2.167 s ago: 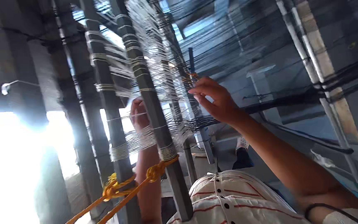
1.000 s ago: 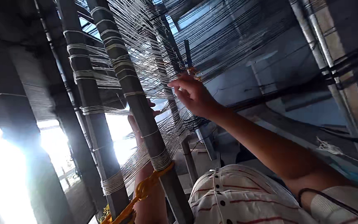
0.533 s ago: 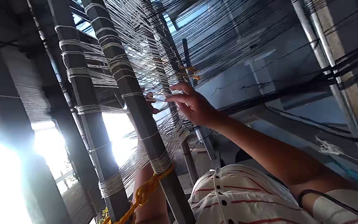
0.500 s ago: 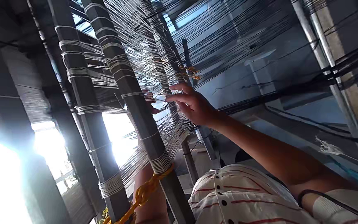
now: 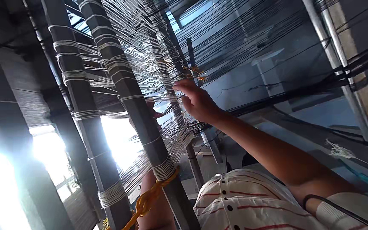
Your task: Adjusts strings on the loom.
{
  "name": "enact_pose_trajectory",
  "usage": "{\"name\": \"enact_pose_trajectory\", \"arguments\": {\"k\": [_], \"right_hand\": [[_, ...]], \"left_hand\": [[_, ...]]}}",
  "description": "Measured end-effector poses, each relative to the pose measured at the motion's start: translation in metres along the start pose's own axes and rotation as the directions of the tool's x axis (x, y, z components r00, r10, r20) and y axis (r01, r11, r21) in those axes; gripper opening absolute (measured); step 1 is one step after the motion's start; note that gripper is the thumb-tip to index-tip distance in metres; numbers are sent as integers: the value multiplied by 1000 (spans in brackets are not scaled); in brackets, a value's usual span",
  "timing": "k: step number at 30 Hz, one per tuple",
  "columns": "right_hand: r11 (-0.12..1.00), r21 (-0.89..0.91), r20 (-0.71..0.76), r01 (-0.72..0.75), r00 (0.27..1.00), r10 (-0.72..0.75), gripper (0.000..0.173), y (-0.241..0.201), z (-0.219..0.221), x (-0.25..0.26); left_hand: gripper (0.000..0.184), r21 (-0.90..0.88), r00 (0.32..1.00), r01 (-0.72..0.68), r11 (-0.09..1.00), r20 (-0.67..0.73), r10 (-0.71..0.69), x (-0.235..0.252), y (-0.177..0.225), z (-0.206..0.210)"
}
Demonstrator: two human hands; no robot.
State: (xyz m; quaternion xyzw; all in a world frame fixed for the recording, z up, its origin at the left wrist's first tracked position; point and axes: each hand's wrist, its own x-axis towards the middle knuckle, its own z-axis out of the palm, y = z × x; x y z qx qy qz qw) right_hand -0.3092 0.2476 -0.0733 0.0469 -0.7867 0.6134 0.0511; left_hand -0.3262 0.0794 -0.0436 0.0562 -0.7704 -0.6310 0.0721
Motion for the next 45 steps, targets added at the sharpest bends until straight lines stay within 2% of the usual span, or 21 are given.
{"name": "enact_pose_trajectory", "arguments": {"k": [1, 2, 4, 7, 11, 13, 14, 15, 16, 17, 21, 24, 29, 34, 38, 40, 45], "right_hand": [[1000, -21, 8, -1, 1000, 1, 36, 0, 1, -1], [999, -34, 19, -4, 1000, 5, 36, 0, 1, -2], [999, -41, 40, -17, 999, 19, 36, -1, 0, -5], [999, -50, 41, -19, 999, 21, 37, -4, 0, -9], [998, -56, 15, -11, 1000, 12, 39, -6, -1, -11], [999, -47, -15, 4, 1000, -5, 38, -6, -1, -11], [999, -38, -31, 14, 999, -15, 38, -6, -1, -10], [1000, -24, -37, 17, 999, -18, 38, -6, -1, -9], [1000, -6, -28, 6, 1000, -6, 39, -7, -1, -7], [1000, 8, -9, -17, 1000, 17, 40, -9, -1, -4], [994, 47, 93, -98, 991, 93, 47, -12, 1, 2], [990, 33, 178, -140, 975, 132, 42, -15, -3, 1], [992, 36, 170, -119, 979, 111, 39, -14, -4, -12], [986, 54, 180, -159, 973, 147, 39, -16, -3, -16], [984, 96, 174, -153, 975, 135, 31, -14, -3, -14], [981, 110, 182, -159, 974, 138, 28, -14, -5, -13], [989, 96, 122, -114, 987, 101, 25, -9, -1, -17]], "left_hand": [[17, 76, 999, 41, 996, 8, -42, -10, 18, 4], [11, 209, 986, 152, 966, 36, -163, -25, 49, 10], [12, 370, 960, 268, 889, -19, -281, -37, 82, 25], [15, 356, 951, 294, 887, -18, -308, -41, 96, 35], [18, 425, 940, 278, 861, 66, -336, -38, 100, 30], [18, 318, 936, 298, 900, 90, -341, -32, 86, 23], [19, 209, 953, 265, 942, 90, -288, -23, 63, 15], [26, 41, 987, 133, 990, 82, -136, -11, 21, 2], [27, -37, 992, 50, 998, 117, -45, -1, -7, -8], [25, -57, 990, 23, 998, 137, -15, 2, -17, -13], [22, -66, 992, 69, 995, 111, -61, 4, -28, -19], [26, -155, 992, 92, 984, 95, -78, 6, -30, -18], [34, -224, 988, 150, 963, 57, -140, 4, -21, -13], [38, -314, 976, 206, 927, 0, -217, 6, -18, -10], [36, -276, 977, 205, 939, 5, -212, 4, -16, -12], [29, -226, 980, 185, 956, -29, -196, 4, -19, -11], [18, -29, 994, 107, 994, 5, -107, 2, -22, -16]]}}
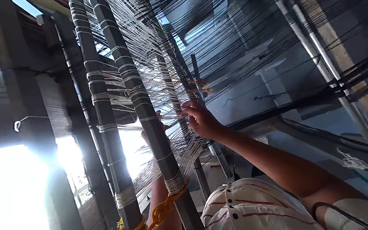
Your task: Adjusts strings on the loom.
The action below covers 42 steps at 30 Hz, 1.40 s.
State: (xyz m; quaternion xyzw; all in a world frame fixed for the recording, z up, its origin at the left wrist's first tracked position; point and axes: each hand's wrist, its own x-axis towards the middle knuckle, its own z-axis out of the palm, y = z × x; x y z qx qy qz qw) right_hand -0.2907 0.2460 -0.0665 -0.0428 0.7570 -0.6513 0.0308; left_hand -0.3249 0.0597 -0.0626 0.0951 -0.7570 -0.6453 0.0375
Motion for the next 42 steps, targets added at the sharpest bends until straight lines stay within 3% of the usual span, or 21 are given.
{"name": "enact_pose_trajectory", "arguments": {"k": [4, 8, 13, 17, 20, 26, 31, 38, 40, 41, 42], "right_hand": [[996, -38, -74, 77, 994, -79, 24, 6, 6, -4], [995, -46, -51, 85, 995, -87, 23, 7, 6, -5], [995, -39, -27, 95, 995, -96, 25, 9, 7, -6], [996, -28, -21, 80, 996, -81, 27, 9, 6, -8], [998, -31, -25, 57, 998, -57, 30, 10, 6, -9], [983, -125, -139, 137, 978, -154, 28, 12, 12, -12], [976, -160, -155, 146, 973, -171, 30, 11, 12, -14], [980, -151, -146, 132, 977, -154, 32, 14, 12, -7], [978, -164, -142, 125, 978, -149, 35, 14, 12, -4], [979, -163, -140, 125, 979, -148, 36, 13, 11, -2], [979, -161, -139, 128, 979, -151, 37, 14, 12, -1]], "left_hand": [[18, -14, 997, -72, 997, 13, 72, -9, 4, 0], [19, -71, 988, -141, 988, 48, 144, -12, 3, -3], [24, -106, 990, -88, 990, 103, 99, -9, 1, -8], [22, -87, 981, -137, 987, 129, 147, -8, -4, -10], [24, -133, 987, -121, 984, 93, 134, -10, -1, -7], [21, -114, 996, -67, 991, 43, 73, -10, 2, -4], [20, -168, 983, -102, 980, 135, 126, -6, -2, -7], [18, -219, 976, -148, 964, 127, 179, -11, 0, 2], [17, -182, 969, -156, 971, 162, 186, -20, 14, 8], [14, -134, 974, -108, 985, 182, 132, -32, 37, 14], [16, -17, 973, 17, 1000, 233, -12, -49, 74, 22]]}}
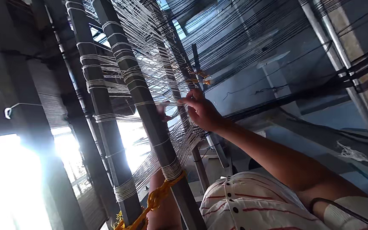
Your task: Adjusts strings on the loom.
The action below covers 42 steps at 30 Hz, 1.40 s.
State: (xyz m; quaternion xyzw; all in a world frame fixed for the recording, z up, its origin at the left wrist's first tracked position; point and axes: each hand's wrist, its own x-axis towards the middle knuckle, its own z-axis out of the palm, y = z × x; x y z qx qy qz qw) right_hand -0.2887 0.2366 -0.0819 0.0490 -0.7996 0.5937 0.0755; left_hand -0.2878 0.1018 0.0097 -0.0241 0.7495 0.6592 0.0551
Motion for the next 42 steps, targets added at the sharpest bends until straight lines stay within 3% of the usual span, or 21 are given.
{"name": "enact_pose_trajectory", "arguments": {"k": [2, 4, 5, 6, 9, 10, 11, 14, 15, 17, 19, 25, 31, 39, 42], "right_hand": [[1000, 3, -1, 9, 1000, -9, 37, 1, 2, 1], [1000, 1, 12, -7, 1000, 7, 38, -1, 3, 2], [1000, 1, 13, -6, 1000, 6, 40, -2, 3, 2], [1000, 7, 14, -5, 1000, 5, 42, -1, 4, 2], [1000, 29, 18, -3, 1000, 2, 46, 2, 4, 1], [999, 35, 21, -8, 1000, 7, 46, 3, 4, 1], [999, 32, 30, -22, 999, 21, 47, 2, 4, 1], [999, 26, 39, -28, 999, 27, 48, -1, 3, 3], [999, 27, 40, -25, 999, 24, 48, -1, 3, 4], [1000, 20, 33, -10, 999, 9, 48, -2, 5, 4], [1000, 13, 31, -11, 999, 11, 49, -2, 7, 3], [998, 22, 68, -57, 996, 55, 52, -2, 4, 2], [992, 58, 20, -114, 993, 113, 57, -2, -4, 1], [1000, 25, -128, -11, 992, 14, 38, -4, -9, -2], [999, 17, -121, 51, 991, -49, 37, -7, -7, -4]], "left_hand": [[19, 93, 991, 129, 987, 15, -131, -10, 34, 12], [18, 87, 995, 91, 992, -41, -87, 1, 24, 11], [25, 57, 998, 7, 998, -69, -3, 16, -1, 3], [30, 27, 998, -53, 998, -28, 54, 24, -20, -7], [12, 13, 960, -163, 987, 234, 156, 26, -61, -49], [14, 14, 959, -162, 987, 239, 154, 26, -63, -51], [17, 29, 970, -137, 990, 205, 128, 24, -59, -47], [19, 157, 994, 82, 984, -79, -70, 9, -4, 0], [17, 179, 995, 77, 981, -80, -63, 9, 0, 3], [8, 85, 993, -79, 993, 94, 71, 18, -21, -17], [11, -62, 932, -147, 987, 325, 159, 34, -47, -44], [19, -99, 898, -106, 989, 417, 138, 40, -45, -42], [8, -145, 910, -105, 984, 385, 154, 37, -48, -41], [7, -122, 954, -59, 991, 285, 92, 27, -51, -40], [13, -179, 943, -138, 974, 276, 184, 40, -61, -36]]}}
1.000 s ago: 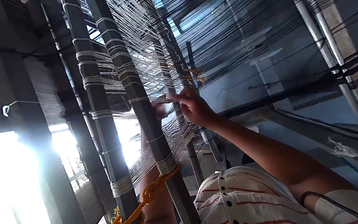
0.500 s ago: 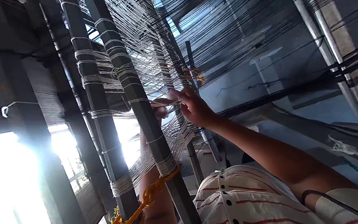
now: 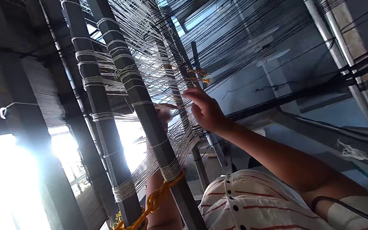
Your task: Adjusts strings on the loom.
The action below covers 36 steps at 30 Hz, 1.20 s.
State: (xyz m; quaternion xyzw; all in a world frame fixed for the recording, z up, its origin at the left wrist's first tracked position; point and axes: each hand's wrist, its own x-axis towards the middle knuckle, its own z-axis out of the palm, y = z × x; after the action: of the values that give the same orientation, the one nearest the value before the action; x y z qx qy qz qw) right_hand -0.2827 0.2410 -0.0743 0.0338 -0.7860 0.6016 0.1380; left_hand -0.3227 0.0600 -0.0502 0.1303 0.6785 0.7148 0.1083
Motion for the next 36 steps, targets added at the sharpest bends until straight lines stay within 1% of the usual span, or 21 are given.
{"name": "enact_pose_trajectory", "arguments": {"k": [1, 2, 3, 4, 5, 8, 11, 14, 16, 18, 20, 21, 23, 25, 26, 29, 31, 32, 33, 34, 36], "right_hand": [[1000, 6, 11, 13, 1000, -13, 37, -1, 2, -1], [1000, 6, 26, 24, 999, -24, 38, -1, 4, -3], [1000, 5, 46, 24, 999, -24, 39, -2, 6, -4], [1000, 0, 83, 6, 997, -6, 41, -5, 8, -6], [1000, 0, 135, -26, 990, 26, 43, -7, 9, -7], [994, 13, 263, -107, 960, 100, 44, -11, 11, -10], [994, 0, 279, -113, 954, 109, 42, -12, 8, -11], [992, -6, 294, -127, 948, 123, 43, -12, 3, -13], [991, 1, 300, -131, 946, 124, 44, -12, 2, -15], [992, 0, 299, -125, 947, 119, 44, -10, 1, -16], [992, -1, 292, -123, 949, 118, 44, -10, 2, -18], [993, -4, 286, -122, 951, 118, 44, -10, 3, -19], [992, -9, 283, -128, 951, 126, 44, -12, 3, -20], [993, -19, 267, -119, 956, 120, 44, -12, 4, -22], [993, -22, 262, -113, 958, 115, 44, -12, 4, -22], [997, -23, 252, -79, 964, 83, 45, -12, 4, -24], [998, -32, 239, -55, 969, 61, 45, -11, 4, -24], [998, -38, 240, -51, 969, 59, 44, -10, 5, -25], [998, -40, 242, -48, 969, 56, 44, -10, 5, -25], [998, -42, 243, -45, 969, 54, 43, -10, 5, -25], [999, -40, 238, -34, 970, 42, 42, -9, 5, -25]], "left_hand": [[15, 17, 1000, -3, 1000, -20, 4, 1, 4, 5], [13, 65, 997, 46, 997, -66, -42, -5, 19, 16], [14, 156, 985, 157, 975, -92, -144, -17, 46, 32], [17, 209, 974, 215, 954, -114, -195, -26, 61, 41], [20, 225, 971, 225, 948, -127, -201, -31, 69, 47], [20, 194, 964, 216, 957, -197, -178, -22, 68, 55], [24, 245, 969, 182, 952, -207, -132, -26, 63, 56], [26, 224, 924, 232, 947, -356, -141, -23, 52, 61], [26, 96, 914, 159, 983, -390, -110, -23, 31, 49], [28, -93, 905, -4, 996, -424, -36, -17, 1, 25], [25, -124, 907, -100, 987, -419, 39, -14, -15, 11], [23, -86, 903, -110, 990, -425, 64, -15, -15, 11], [20, -43, 863, -67, 997, -504, 36, -14, -4, 23], [26, -115, 824, -57, 992, -566, -18, -12, 0, 27], [29, -140, 817, -70, 988, -576, -23, -12, -1, 27], [18, -60, 801, 16, 998, -596, -49, -17, 8, 36], [14, -42, 862, -57, 997, -507, 28, -28, -14, 9], [18, -54, 915, -134, 990, -391, 102, -35, -35, -19], [20, -25, 939, -162, 986, -312, 146, -37, -46, -35], [17, 11, 937, -140, 990, -322, 136, -37, -43, -33], [14, 69, 899, -66, 995, -429, 89, -33, -23, -7]]}}
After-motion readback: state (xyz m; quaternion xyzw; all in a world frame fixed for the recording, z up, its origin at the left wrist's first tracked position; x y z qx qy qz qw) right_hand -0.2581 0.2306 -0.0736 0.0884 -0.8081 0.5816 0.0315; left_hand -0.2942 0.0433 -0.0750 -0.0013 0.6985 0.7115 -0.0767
